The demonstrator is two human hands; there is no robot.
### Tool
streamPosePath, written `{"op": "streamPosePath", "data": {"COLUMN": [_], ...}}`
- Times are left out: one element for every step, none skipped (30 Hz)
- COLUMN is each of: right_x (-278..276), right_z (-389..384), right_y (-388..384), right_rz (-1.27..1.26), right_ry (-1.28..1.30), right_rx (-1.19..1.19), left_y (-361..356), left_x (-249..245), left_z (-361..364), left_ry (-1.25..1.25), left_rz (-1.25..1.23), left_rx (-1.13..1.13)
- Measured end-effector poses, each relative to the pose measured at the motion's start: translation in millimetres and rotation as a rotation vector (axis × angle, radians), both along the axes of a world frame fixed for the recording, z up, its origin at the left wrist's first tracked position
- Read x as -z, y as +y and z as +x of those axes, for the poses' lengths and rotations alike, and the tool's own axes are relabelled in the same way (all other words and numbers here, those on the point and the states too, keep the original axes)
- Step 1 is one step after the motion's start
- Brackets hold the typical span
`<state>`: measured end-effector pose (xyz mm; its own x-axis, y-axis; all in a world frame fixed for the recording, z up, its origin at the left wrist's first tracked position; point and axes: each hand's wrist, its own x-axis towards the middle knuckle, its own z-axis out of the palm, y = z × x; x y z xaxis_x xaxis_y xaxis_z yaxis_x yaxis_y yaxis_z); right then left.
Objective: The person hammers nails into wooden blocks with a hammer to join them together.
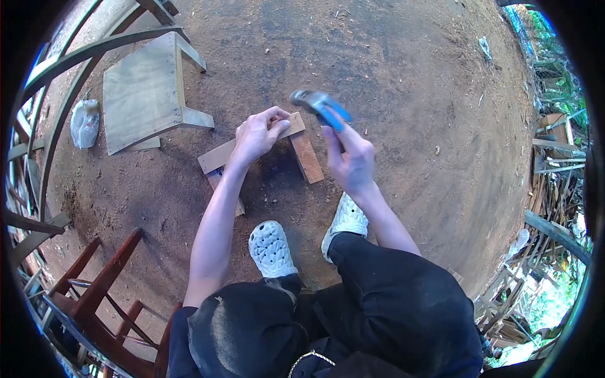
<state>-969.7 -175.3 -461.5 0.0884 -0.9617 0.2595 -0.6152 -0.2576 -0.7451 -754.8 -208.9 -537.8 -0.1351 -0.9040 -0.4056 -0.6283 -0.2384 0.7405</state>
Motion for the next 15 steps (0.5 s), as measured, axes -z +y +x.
{"op": "streamPosePath", "data": {"right_x": [10, 19, 22, 23, 25, 18, 5, -9, -20, -23, -22, -19, -16, -7, 10], "right_z": [-2, -4, -7, -10, -13, -12, -9, -5, -2, 0, 0, -1, -1, -2, -2], "right_y": [3, 5, 7, 10, 13, 14, 12, 8, 5, 2, 3, 5, 7, 9, 10], "right_rz": [0.048, 0.093, 0.088, 0.112, 0.135, 0.145, 0.151, 0.132, 0.111, 0.067, 0.066, 0.036, 0.005, 0.004, -0.026], "right_ry": [0.158, 0.316, 0.315, 0.312, 0.309, 0.213, 0.214, 0.110, 0.006, -0.078, -0.080, -0.086, -0.091, -0.089, 0.017], "right_rx": [-0.050, -0.101, -0.104, -0.097, -0.095, -0.074, -0.073, -0.035, 0.006, 0.019, 0.022, 0.026, 0.029, 0.031, -0.024], "left_y": [0, -1, -1, -1, -2, -1, 0, 1, 1, 1, 0, 0, 0, 0, 0], "left_x": [0, -1, -3, -4, -4, -2, 2, 6, 6, 5, 4, 5, 5, 5, 4], "left_z": [0, 0, 0, -1, 0, 2, 2, 1, 0, -1, 0, 1, 1, 0, -1], "left_ry": [0.012, 0.022, 0.021, 0.008, -0.007, -0.009, 0.002, 0.014, 0.016, 0.012, 0.006, 0.004, 0.003, 0.004, 0.007], "left_rz": [0.012, 0.022, 0.017, 0.031, 0.046, 0.048, 0.020, -0.012, -0.010, -0.010, -0.011, -0.011, -0.011, -0.013, -0.015], "left_rx": [0.003, 0.004, 0.000, -0.002, -0.008, -0.011, -0.009, -0.007, -0.005, -0.007, -0.010, -0.007, -0.009, -0.011, -0.011]}}
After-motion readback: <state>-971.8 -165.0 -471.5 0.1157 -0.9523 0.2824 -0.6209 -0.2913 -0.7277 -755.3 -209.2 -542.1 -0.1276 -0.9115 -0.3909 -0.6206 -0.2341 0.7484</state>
